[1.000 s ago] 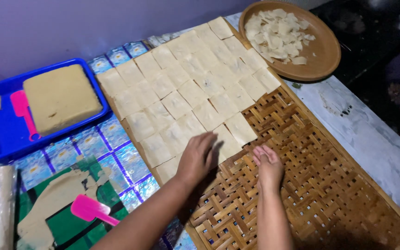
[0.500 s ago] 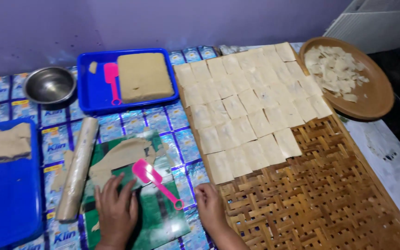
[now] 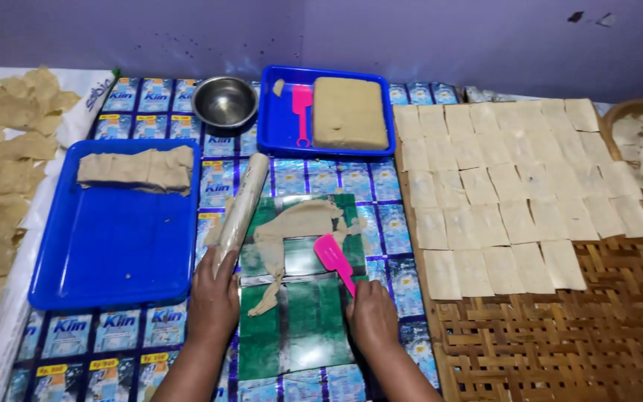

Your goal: Rolling out dough, cutting it into uniform squares with a scraper, and arranging the pieces on a bamboo tray.

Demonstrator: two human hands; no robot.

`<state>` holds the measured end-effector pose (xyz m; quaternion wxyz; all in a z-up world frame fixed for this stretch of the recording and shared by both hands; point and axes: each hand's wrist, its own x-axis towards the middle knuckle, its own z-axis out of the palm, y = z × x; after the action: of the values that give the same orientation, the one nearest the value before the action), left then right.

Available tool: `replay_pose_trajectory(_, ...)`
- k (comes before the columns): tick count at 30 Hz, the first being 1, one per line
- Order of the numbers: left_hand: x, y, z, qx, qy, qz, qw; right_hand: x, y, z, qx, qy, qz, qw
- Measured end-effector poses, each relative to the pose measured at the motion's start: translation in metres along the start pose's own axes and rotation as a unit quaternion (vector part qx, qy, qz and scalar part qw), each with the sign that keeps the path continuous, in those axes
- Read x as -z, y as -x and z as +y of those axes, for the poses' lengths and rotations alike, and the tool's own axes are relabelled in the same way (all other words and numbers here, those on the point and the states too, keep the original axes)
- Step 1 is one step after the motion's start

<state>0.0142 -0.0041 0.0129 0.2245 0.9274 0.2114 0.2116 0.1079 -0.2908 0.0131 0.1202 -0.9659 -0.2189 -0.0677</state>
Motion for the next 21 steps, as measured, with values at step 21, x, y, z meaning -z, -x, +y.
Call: replay_pose_trajectory(21,-0.009,0.011,-0.004,-0.034,0.017,0.046,0.998,0.008,-0.018,-0.052,-0.008,-0.053,-0.045,0.998)
